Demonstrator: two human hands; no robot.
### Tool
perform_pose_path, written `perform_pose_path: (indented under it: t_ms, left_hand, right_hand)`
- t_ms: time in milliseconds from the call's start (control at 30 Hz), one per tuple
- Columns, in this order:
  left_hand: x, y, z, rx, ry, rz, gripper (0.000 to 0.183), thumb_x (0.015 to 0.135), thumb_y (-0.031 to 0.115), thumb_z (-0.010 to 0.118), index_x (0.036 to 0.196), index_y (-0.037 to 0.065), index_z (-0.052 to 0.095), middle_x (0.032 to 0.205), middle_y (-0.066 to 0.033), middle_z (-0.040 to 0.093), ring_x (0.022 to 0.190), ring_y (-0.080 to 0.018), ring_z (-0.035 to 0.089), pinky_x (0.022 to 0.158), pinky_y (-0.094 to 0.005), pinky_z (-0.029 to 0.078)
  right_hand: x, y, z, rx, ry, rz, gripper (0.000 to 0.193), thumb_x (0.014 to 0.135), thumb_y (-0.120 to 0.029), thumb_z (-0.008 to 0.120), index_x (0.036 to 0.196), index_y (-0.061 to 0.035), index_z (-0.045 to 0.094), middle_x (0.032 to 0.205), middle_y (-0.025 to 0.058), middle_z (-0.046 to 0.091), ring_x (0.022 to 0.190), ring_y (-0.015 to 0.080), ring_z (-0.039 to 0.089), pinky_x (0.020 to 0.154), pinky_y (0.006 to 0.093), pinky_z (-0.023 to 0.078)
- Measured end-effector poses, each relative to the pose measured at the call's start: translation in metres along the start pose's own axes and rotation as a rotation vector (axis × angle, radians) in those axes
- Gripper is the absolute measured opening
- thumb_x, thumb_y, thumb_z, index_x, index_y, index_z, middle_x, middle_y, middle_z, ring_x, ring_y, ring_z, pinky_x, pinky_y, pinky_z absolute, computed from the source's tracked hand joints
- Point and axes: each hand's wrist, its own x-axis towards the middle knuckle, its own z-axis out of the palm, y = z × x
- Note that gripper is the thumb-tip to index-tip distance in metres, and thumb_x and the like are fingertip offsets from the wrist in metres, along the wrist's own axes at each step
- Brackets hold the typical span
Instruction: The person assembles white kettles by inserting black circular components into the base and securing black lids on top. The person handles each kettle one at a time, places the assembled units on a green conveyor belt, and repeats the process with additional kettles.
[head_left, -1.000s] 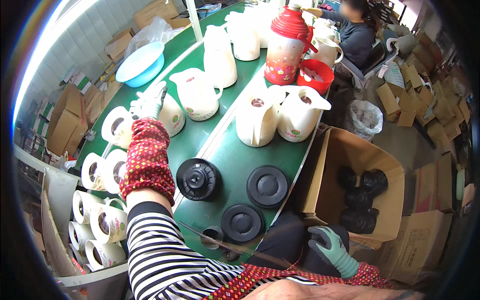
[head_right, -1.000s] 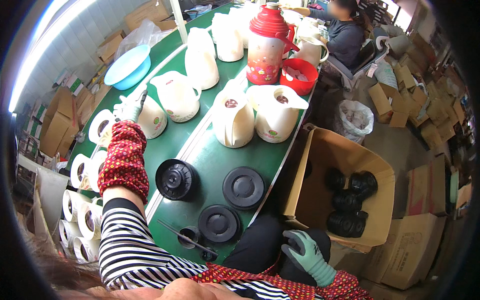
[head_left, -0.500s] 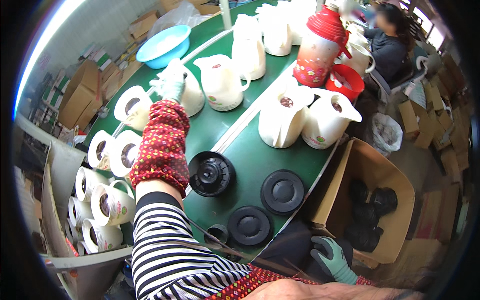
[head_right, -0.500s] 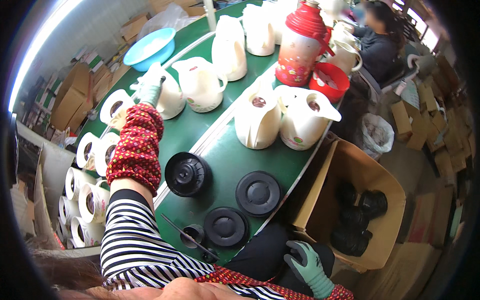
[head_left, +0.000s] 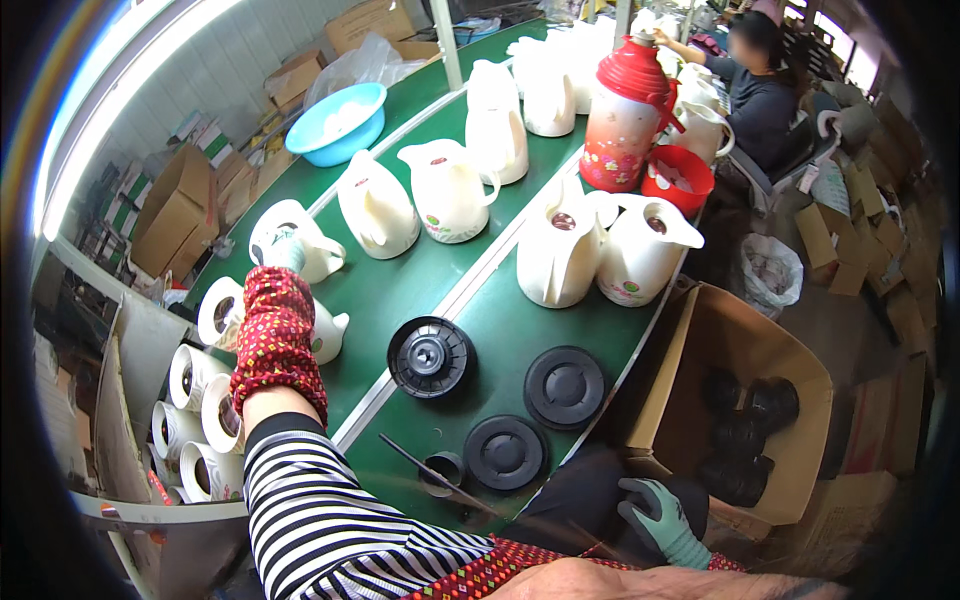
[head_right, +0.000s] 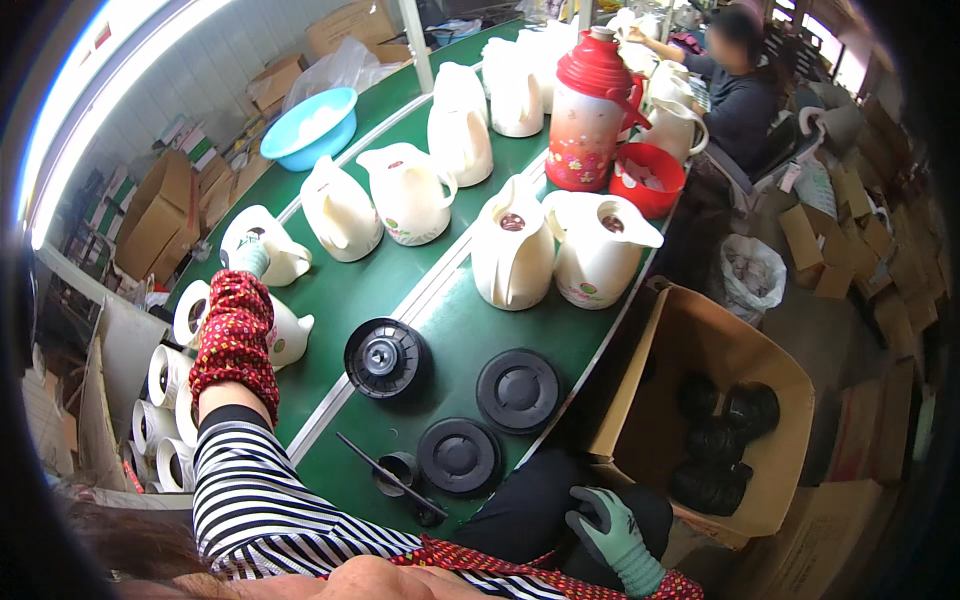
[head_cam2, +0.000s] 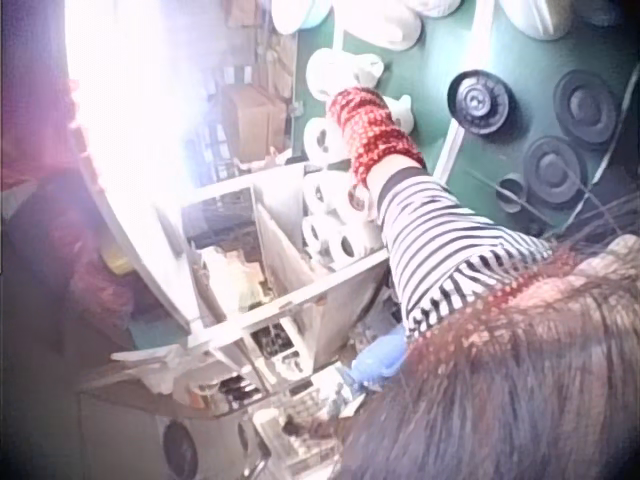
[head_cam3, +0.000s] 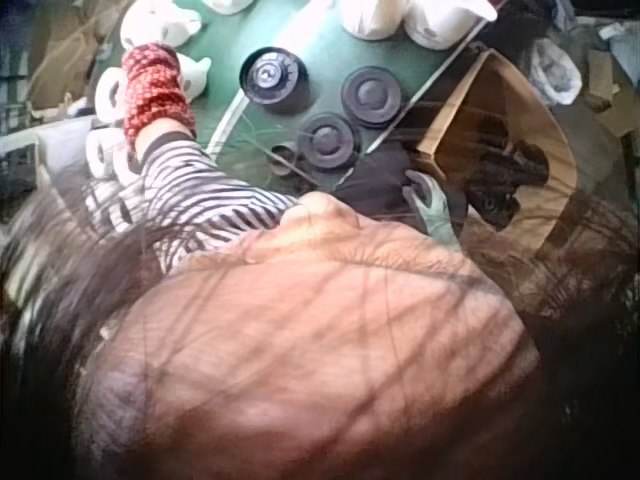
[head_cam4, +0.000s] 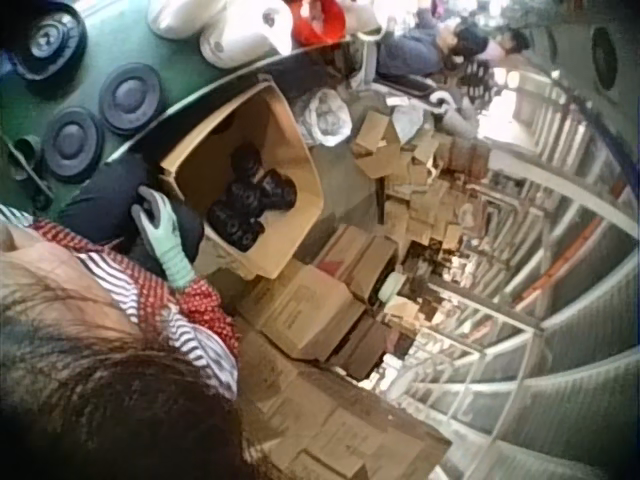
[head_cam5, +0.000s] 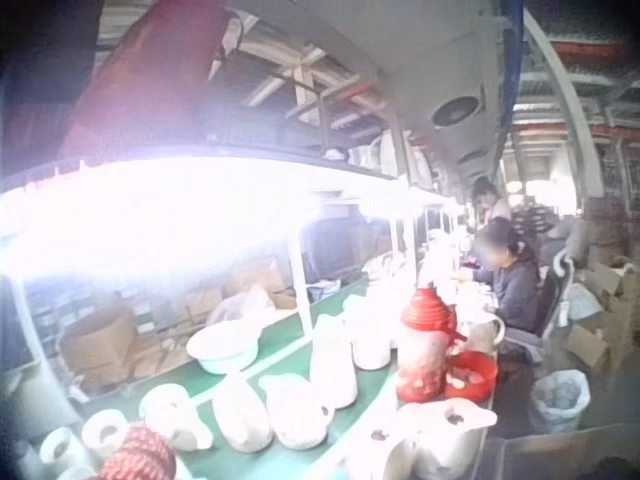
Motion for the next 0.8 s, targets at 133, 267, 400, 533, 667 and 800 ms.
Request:
perform_pose_path:
  t_ms: [133,267,400,533,667,800]
  left_hand:
    - [0.001,-0.002,0.014,-0.190,0.134,-0.043,0.045,0.099,0.023,0.065,0.143,0.012,0.065,0.149,-0.0212,0.063,0.132,-0.0350,0.066,0.111,-0.0487,0.052]
    - [-0.047,-0.016,-0.032,-0.261,0.393,0.043,0.054,0.090,0.028,0.077,0.141,0.014,0.066,0.149,-0.0201,0.062,0.128,-0.0384,0.064,0.108,-0.0500,0.051]
    - [-0.154,-0.030,-0.103,-0.427,0.766,0.437,0.047,0.081,0.012,0.080,0.125,0.005,0.067,0.138,-0.0214,0.063,0.118,-0.0426,0.063,0.100,-0.0524,0.051]
    - [-0.284,-0.012,-0.157,-0.566,0.815,0.799,0.034,0.081,0.009,0.076,0.113,0.003,0.064,0.138,-0.0247,0.060,0.109,-0.0411,0.064,0.095,-0.0518,0.050]
    - [-0.393,0.017,-0.177,-0.525,0.653,1.143,0.030,0.083,0.011,0.073,0.112,0.003,0.065,0.144,-0.0241,0.060,0.107,-0.0373,0.066,0.091,-0.0488,0.051]
    - [-0.448,0.034,-0.166,-0.611,0.537,1.410,0.047,0.081,0.020,0.079,0.123,0.003,0.068,0.146,-0.0228,0.058,0.124,-0.0361,0.061,0.103,-0.0534,0.048]
  right_hand:
    - [-0.005,-0.009,-0.001,-0.050,-0.016,-0.069,0.046,0.094,-0.025,0.081,0.134,-0.0050,0.069,0.126,0.0187,0.069,0.098,0.0308,0.072,0.089,0.0406,0.059]
    - [0.019,-0.043,-0.010,0.001,-0.052,-0.109,0.049,0.094,-0.024,0.082,0.135,-0.0025,0.069,0.126,0.0184,0.069,0.104,0.0280,0.072,0.092,0.0388,0.058]
    - [0.085,-0.123,-0.014,0.184,-0.104,-0.342,0.069,0.094,-0.007,0.076,0.157,-0.0023,0.049,0.153,0.0201,0.052,0.133,0.0297,0.061,0.109,0.0364,0.052]
    - [0.140,-0.222,0.006,0.516,-0.190,-0.358,0.086,0.101,-0.016,0.075,0.171,-0.0073,0.026,0.151,0.0135,0.053,0.101,0.0135,0.065,0.088,0.0289,0.056]
    - [0.150,-0.246,0.020,0.367,-0.251,-0.337,0.081,0.099,-0.039,0.076,0.162,-0.0039,0.040,0.136,0.0185,0.061,0.096,0.0205,0.073,0.075,0.0337,0.064]
    - [0.110,-0.184,0.021,0.735,-0.289,-0.093,0.060,0.098,-0.037,0.080,0.140,0.0014,0.062,0.119,0.0129,0.074,0.097,0.0214,0.076,0.078,0.0345,0.065]
